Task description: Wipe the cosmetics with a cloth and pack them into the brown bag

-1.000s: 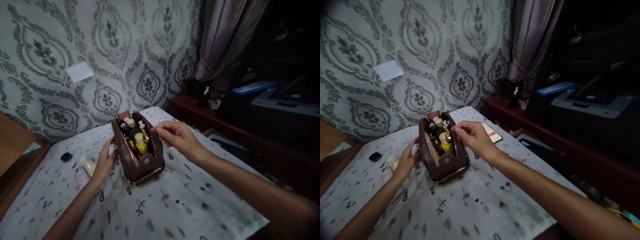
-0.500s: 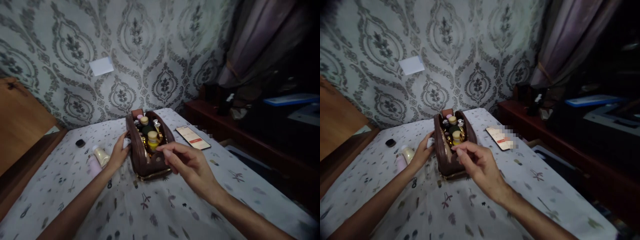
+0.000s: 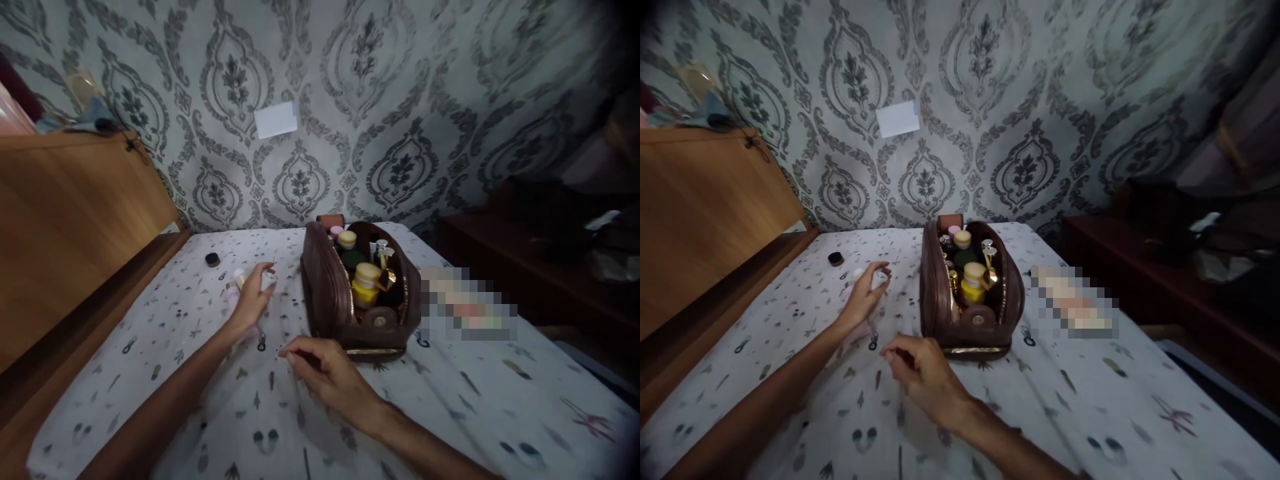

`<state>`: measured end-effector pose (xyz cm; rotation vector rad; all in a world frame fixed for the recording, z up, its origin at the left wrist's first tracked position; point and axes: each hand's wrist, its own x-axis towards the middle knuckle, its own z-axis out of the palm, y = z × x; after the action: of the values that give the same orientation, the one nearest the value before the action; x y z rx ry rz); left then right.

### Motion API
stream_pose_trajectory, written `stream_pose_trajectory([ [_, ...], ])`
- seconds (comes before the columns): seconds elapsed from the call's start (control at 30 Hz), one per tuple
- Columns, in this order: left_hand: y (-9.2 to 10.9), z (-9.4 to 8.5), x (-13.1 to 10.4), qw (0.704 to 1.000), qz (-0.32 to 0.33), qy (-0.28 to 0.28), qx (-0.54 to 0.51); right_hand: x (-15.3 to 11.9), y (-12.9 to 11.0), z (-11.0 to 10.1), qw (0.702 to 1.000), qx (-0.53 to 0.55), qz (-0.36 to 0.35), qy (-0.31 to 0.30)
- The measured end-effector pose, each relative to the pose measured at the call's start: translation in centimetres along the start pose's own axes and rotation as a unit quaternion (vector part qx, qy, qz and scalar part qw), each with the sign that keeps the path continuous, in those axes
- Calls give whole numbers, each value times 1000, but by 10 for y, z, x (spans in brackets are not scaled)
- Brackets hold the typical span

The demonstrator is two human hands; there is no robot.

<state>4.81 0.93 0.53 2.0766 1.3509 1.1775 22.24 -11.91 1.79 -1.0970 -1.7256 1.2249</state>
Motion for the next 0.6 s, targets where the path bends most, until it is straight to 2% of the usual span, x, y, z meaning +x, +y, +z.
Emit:
stream_pose_trajectory([
  [0.17,-62,-65,30,989,-68,82,106,27,12,27,987,130,75,-52],
  [0.3,-106,-103,51,967,-150,104,178,40,19,48,980,172,93,-35],
  [0.43,-129,-113,61,960,-171,60,211,39,32,58,983,160,96,-5],
  [0.53,-136,-111,67,960,-165,13,224,35,41,58,990,125,63,1],
  [0.6,-138,-110,72,958,-163,-8,234,34,44,58,990,127,66,3],
])
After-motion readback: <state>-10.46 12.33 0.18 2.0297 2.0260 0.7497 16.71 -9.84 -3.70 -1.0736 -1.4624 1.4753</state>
